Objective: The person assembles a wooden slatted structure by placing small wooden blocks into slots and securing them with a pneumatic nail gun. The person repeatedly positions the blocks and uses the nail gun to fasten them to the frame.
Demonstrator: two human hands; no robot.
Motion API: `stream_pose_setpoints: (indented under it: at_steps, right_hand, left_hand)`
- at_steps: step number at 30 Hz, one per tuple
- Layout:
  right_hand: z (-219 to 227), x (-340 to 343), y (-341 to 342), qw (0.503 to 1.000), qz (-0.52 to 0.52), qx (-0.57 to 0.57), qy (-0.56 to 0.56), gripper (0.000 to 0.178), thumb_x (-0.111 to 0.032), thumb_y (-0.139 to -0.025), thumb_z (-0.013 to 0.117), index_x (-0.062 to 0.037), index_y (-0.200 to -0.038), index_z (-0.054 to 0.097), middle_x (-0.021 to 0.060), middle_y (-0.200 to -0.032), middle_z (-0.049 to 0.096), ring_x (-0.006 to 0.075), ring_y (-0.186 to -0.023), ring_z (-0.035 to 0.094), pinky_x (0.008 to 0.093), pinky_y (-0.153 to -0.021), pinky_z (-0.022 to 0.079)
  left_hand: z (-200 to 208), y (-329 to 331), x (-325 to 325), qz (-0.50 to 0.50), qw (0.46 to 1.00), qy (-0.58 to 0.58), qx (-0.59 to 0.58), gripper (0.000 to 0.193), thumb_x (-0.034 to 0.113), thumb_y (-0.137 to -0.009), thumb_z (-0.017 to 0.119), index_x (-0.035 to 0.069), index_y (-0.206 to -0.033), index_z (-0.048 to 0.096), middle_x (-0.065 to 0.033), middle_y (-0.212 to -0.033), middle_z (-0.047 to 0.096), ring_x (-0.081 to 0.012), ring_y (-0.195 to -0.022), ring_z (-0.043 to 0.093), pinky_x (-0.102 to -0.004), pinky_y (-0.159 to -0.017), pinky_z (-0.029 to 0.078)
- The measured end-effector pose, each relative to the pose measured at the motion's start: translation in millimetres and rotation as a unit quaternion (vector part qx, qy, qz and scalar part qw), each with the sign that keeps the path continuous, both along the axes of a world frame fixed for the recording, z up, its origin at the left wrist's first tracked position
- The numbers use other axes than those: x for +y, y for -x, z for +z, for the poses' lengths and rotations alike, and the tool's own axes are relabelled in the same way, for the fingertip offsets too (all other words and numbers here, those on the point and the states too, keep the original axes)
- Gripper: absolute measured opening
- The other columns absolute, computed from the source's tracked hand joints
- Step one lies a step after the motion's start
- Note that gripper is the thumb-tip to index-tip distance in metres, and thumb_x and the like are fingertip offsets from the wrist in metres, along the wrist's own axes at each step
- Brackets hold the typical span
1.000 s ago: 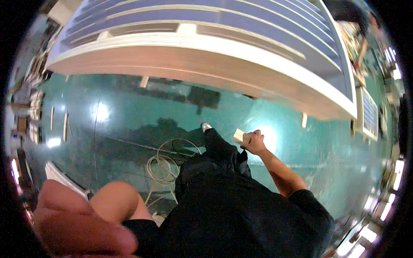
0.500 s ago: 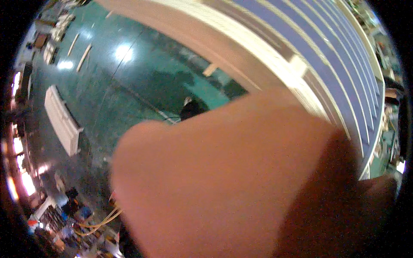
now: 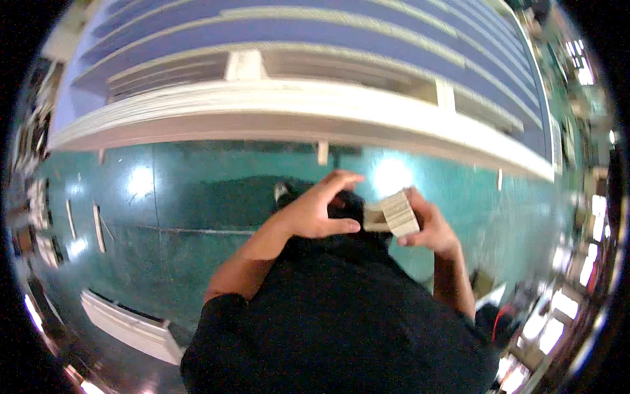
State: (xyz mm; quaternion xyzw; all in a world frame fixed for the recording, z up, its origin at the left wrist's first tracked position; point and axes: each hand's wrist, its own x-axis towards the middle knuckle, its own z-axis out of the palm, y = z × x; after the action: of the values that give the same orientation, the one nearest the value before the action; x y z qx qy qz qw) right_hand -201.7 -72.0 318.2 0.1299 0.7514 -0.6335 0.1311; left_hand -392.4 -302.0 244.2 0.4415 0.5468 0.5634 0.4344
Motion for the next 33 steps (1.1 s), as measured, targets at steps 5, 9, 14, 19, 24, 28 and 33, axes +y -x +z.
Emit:
stream_pose_setpoints:
  at_steps: [5,9,14,19,24,28,33]
  right_hand:
    - [74.2,-65.9,41.1,0.998,0.007,0.051,-0.027,0.073,-0.029,-0.069,0.093,-0.0021,-0.128,0.060,0.0156,-0.131,0.053,0.0301,-0.127,0.049,0.0427,-0.108,0.040]
    - [102.6,-47.7,43.1,0.982,-0.167,0.087,-0.020,0.069,-0.035,-0.067,0.093,-0.0029,-0.121,0.064,0.0095,-0.121,0.060,0.0245,-0.116,0.056,0.0390,-0.102,0.043]
    - [93.0,65.5,84.1,0.730,-0.253,0.017,-0.634,0.058,-0.053,-0.076,0.081,-0.0016,-0.100,0.071,0.0159,-0.100,0.064,0.0345,-0.097,0.063,0.0458,-0.085,0.050]
    - [67.7,123.4,132.5,0.722,-0.127,-0.301,-0.610,0.079,-0.075,-0.077,0.065,-0.0053,-0.113,0.075,0.0211,-0.109,0.074,0.0351,-0.103,0.072,0.0502,-0.091,0.054]
    - [80.3,154.3,117.8,0.869,-0.157,-0.159,-0.442,0.095,-0.051,-0.078,0.086,-0.0176,-0.154,0.041,0.0125,-0.111,0.069,0.0206,-0.103,0.064,0.0382,-0.114,0.037]
    - [101.1,104.9,139.0,0.836,-0.149,-0.069,-0.523,0.057,-0.036,-0.086,0.076,-0.0009,-0.127,0.057,0.0144,-0.099,0.069,0.0223,-0.085,0.065,0.0372,-0.071,0.054]
    - [108.2,106.8,149.7,0.817,-0.134,-0.137,-0.543,0.047,-0.036,-0.083,0.074,0.0006,-0.109,0.059,0.0148,-0.091,0.067,0.0246,-0.085,0.065,0.0382,-0.072,0.053]
  left_hand:
    - [28.5,-1.4,-10.6,0.039,0.987,-0.153,0.009,0.065,0.026,-0.068,0.094,0.007,-0.124,0.066,-0.0131,-0.122,0.063,-0.0269,-0.111,0.062,-0.0370,-0.093,0.052]
    - [96.7,60.5,-57.8,0.058,0.975,-0.095,0.193,0.063,0.032,-0.067,0.094,0.007,-0.117,0.067,-0.0146,-0.114,0.066,-0.0263,-0.105,0.065,-0.0363,-0.089,0.054]
    - [156.0,162.5,-57.1,0.280,0.885,-0.075,0.363,0.064,0.033,-0.067,0.093,0.008,-0.119,0.065,-0.0115,-0.114,0.069,-0.0268,-0.106,0.067,-0.0379,-0.093,0.053]
    - [144.6,247.7,-13.1,0.230,0.844,0.187,0.447,0.059,0.034,-0.073,0.088,0.006,-0.120,0.066,-0.0147,-0.117,0.071,-0.0284,-0.108,0.068,-0.0375,-0.099,0.050]
    - [151.1,258.9,-18.0,0.140,0.818,0.301,0.469,0.060,0.036,-0.080,0.080,0.006,-0.130,0.064,-0.0202,-0.126,0.067,-0.0297,-0.115,0.064,-0.0408,-0.102,0.048]
    - [206.7,206.1,-25.7,0.069,0.758,0.298,0.577,0.059,0.034,-0.077,0.080,0.005,-0.125,0.066,-0.0190,-0.128,0.067,-0.0301,-0.115,0.064,-0.0412,-0.100,0.050]
    - [187.0,244.5,-1.6,0.125,0.721,0.357,0.581,0.066,0.036,-0.082,0.075,0.007,-0.138,0.058,-0.0238,-0.133,0.063,-0.0378,-0.123,0.060,-0.0434,-0.105,0.046]
